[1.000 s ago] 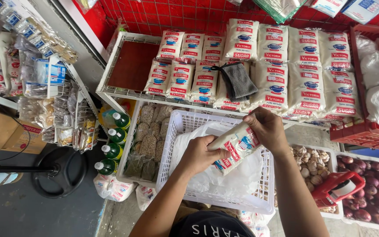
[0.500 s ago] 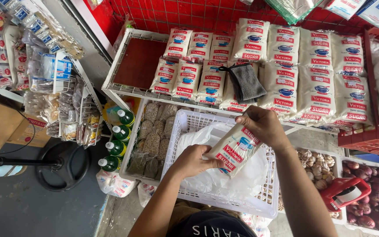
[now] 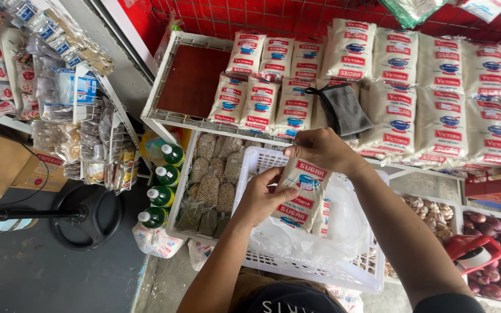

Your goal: The person picks up bags of sugar from a basket, wipes them by hand, and places them onto a grocery shelf.

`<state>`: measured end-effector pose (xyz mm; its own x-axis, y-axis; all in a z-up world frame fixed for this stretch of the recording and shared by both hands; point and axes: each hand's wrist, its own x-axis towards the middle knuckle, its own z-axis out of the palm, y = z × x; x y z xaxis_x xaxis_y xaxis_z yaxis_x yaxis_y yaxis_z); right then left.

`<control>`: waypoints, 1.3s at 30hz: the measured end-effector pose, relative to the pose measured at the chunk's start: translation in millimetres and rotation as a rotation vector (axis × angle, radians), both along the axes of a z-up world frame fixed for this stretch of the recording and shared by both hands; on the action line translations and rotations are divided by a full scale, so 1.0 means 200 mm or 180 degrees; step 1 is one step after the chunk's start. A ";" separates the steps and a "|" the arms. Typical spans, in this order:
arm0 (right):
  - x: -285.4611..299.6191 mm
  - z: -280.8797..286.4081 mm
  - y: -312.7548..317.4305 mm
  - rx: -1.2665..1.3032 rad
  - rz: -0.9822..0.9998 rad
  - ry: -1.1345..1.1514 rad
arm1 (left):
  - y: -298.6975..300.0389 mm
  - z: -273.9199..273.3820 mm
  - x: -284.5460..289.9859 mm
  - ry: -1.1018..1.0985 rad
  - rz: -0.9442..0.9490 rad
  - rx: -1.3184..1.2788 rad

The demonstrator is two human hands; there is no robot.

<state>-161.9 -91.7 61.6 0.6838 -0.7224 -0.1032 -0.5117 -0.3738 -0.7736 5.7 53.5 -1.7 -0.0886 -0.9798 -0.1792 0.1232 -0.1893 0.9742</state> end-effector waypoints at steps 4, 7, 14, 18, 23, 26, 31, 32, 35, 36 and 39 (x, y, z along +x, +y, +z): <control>0.06 -0.09 -0.11 0.0522 0.0007 -0.0087 | -0.02 -0.11 0.08 0.0006 0.0212 -0.0006; 0.07 -0.16 -0.19 0.1007 0.0165 -0.0314 | -0.03 -0.14 0.16 0.0202 0.0444 0.0147; 0.18 -0.39 -0.30 0.1558 -0.0033 -0.0539 | -0.08 -0.22 0.34 0.0663 0.0583 0.0516; 0.27 -0.49 -0.35 0.1614 -0.0288 -0.0676 | -0.12 -0.34 0.46 0.1025 0.0512 0.0659; 0.37 -0.54 -0.42 0.1608 -0.0430 -0.1170 | -0.24 -0.36 0.65 0.1224 0.0647 0.0586; 0.40 -0.53 -0.44 0.1556 -0.0593 -0.1474 | -0.35 -0.39 0.79 0.1234 0.0701 0.0573; 0.38 -0.54 -0.43 0.1279 -0.0882 -0.1584 | -0.59 -0.39 1.02 0.0831 0.0921 0.0820; 0.37 -0.55 -0.42 0.1240 -0.0914 -0.1526 | -0.65 -0.40 1.06 0.0709 0.0945 0.0866; 0.35 -0.55 -0.39 0.1237 -0.0966 -0.1371 | -0.80 -0.44 1.13 0.0532 0.0998 0.0897; 0.35 -0.54 -0.37 0.1272 -0.0983 -0.1271 | -0.85 -0.45 1.15 0.0480 0.1031 0.0880; 0.32 -0.56 -0.33 0.1297 -0.0961 -0.1118 | -0.96 -0.57 1.18 0.0394 0.1058 0.0762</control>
